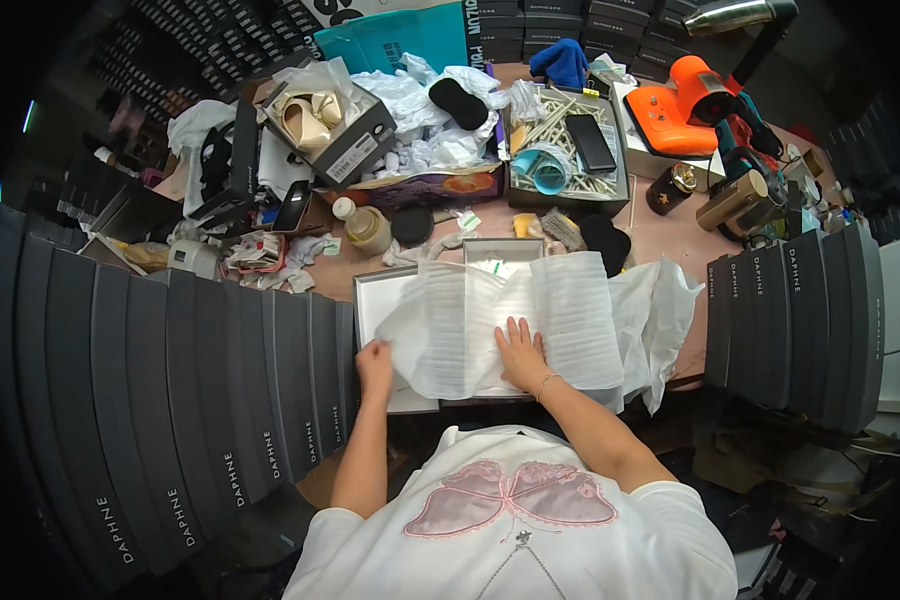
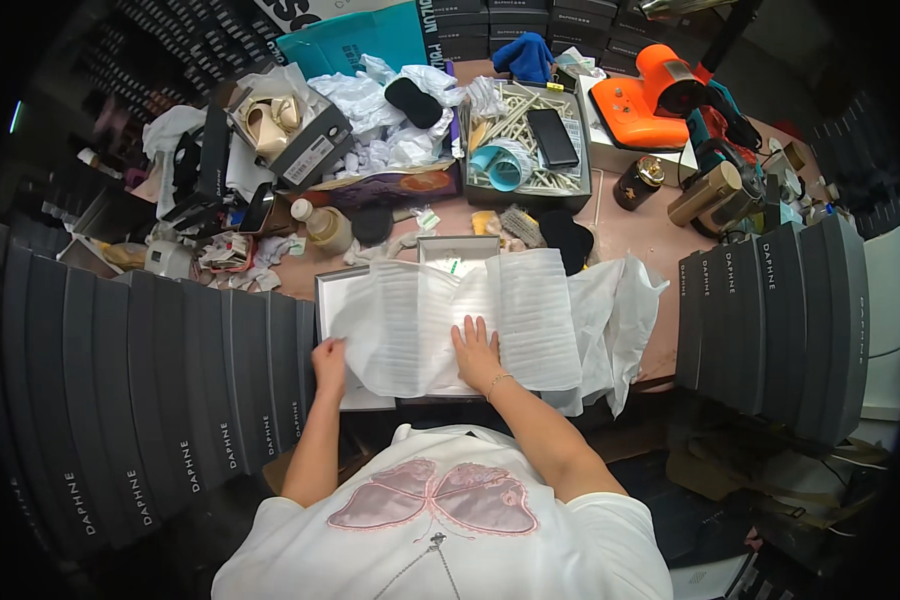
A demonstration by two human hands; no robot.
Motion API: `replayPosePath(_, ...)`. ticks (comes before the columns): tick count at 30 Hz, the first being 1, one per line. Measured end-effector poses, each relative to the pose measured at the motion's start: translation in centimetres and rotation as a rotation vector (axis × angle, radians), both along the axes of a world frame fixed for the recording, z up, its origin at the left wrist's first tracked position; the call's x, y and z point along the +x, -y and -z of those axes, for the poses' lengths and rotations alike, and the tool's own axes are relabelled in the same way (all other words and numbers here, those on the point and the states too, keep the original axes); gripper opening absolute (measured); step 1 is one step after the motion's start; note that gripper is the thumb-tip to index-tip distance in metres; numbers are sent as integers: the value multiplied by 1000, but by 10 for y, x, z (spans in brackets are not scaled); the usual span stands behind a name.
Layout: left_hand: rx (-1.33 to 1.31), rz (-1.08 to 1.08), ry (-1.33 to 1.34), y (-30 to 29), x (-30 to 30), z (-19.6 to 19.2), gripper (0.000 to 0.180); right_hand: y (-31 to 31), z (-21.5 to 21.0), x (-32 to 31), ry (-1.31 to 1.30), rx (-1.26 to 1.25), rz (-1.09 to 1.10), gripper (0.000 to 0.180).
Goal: Packing a pair of high-heeled shoes into a shoe box, including wrapping them in tissue paper and applying a label.
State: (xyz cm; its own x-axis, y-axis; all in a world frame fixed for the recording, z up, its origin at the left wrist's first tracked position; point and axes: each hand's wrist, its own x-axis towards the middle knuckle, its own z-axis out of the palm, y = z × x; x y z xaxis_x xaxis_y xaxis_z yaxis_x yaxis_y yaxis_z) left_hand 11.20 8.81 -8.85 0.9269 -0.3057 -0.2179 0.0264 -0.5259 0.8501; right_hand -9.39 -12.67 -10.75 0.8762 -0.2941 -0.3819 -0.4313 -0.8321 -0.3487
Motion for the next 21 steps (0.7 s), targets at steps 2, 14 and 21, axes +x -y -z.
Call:
replayPosePath(2,-75,-182,219,-34,18,13,25,1,8,0,13,-16,8,82)
replayPosePath(14,223,669,134,138,-41,-2,38,1,6,3,20,118,127,88)
replayPosePath(21,223,510,35,117,-35,-11,36,32,-109,-36,403,95,554,83)
